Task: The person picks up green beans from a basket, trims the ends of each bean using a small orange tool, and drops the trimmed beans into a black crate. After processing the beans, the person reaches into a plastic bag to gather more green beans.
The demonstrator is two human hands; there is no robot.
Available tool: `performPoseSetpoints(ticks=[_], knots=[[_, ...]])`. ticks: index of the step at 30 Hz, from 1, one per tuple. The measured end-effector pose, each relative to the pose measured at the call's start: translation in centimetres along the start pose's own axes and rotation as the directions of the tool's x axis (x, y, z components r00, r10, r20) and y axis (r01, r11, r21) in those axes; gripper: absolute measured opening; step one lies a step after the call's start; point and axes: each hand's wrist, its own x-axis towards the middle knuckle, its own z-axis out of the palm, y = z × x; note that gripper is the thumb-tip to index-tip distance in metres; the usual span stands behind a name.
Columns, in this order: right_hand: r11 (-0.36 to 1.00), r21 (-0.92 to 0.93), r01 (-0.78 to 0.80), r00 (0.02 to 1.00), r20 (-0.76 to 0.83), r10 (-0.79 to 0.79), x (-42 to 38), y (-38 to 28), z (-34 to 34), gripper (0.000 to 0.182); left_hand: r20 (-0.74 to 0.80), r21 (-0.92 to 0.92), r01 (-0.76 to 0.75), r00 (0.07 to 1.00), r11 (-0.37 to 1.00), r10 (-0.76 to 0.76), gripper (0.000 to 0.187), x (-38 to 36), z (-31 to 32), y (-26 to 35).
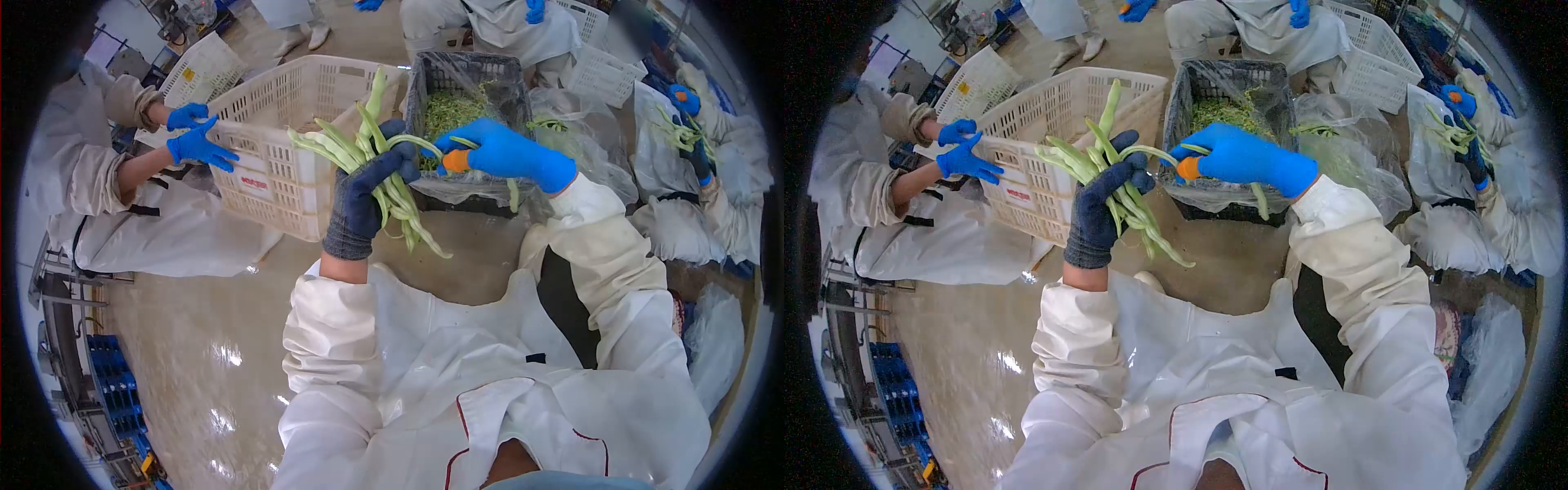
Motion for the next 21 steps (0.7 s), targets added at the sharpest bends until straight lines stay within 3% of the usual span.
performPoseSetpoints(ticks=[1,5,7,10,13,16,17,19,21], knots=[[0.998,-0.055,-0.037,0.999,0.012,0.038,0.0,-0.3,0.2,0.030,0.011,-0.010,-0.003,1.000,1.000,0.003,0.051,0.1,-0.3,-0.1],[0.956,-0.291,0.045,0.930,-0.337,-0.147,-0.4,0.2,-0.2,0.027,0.002,0.138,0.027,1.000,0.990,-0.028,0.055,-0.1,-0.7,-0.3],[0.912,-0.406,0.055,0.825,-0.496,-0.270,-1.1,-0.5,-0.8,0.027,0.001,0.157,0.160,0.987,0.975,-0.162,0.050,-0.3,-0.8,-0.8],[0.834,-0.552,-0.009,0.533,-0.708,-0.463,-1.0,1.1,-2.2,0.027,0.059,0.236,0.348,0.927,0.907,-0.371,0.038,-1.1,-1.1,-0.8],[0.829,-0.551,-0.091,0.604,-0.693,-0.394,-2.1,2.7,-5.6,0.026,-0.098,0.280,0.286,0.958,0.916,-0.270,0.031,-1.0,-1.3,-1.0],[0.751,-0.636,-0.178,0.750,-0.581,-0.315,-2.3,3.6,-4.9,0.029,-0.214,0.426,0.060,0.976,0.903,0.037,0.040,-0.1,-2.1,-0.6],[0.755,-0.647,-0.107,0.771,-0.534,-0.348,-2.1,3.7,-4.1,0.028,-0.248,0.442,-0.032,0.956,0.897,0.156,0.040,0.2,-1.7,-0.7],[0.755,-0.654,0.047,0.797,-0.431,-0.423,-1.2,2.9,-1.9,0.026,-0.164,0.563,-0.173,0.935,0.808,0.314,0.040,0.3,0.1,-1.1],[0.817,-0.567,0.109,0.857,-0.363,-0.366,-0.7,1.7,0.3,0.026,-0.077,0.704,-0.221,0.921,0.675,0.382,0.044,0.5,0.8,-1.8]])
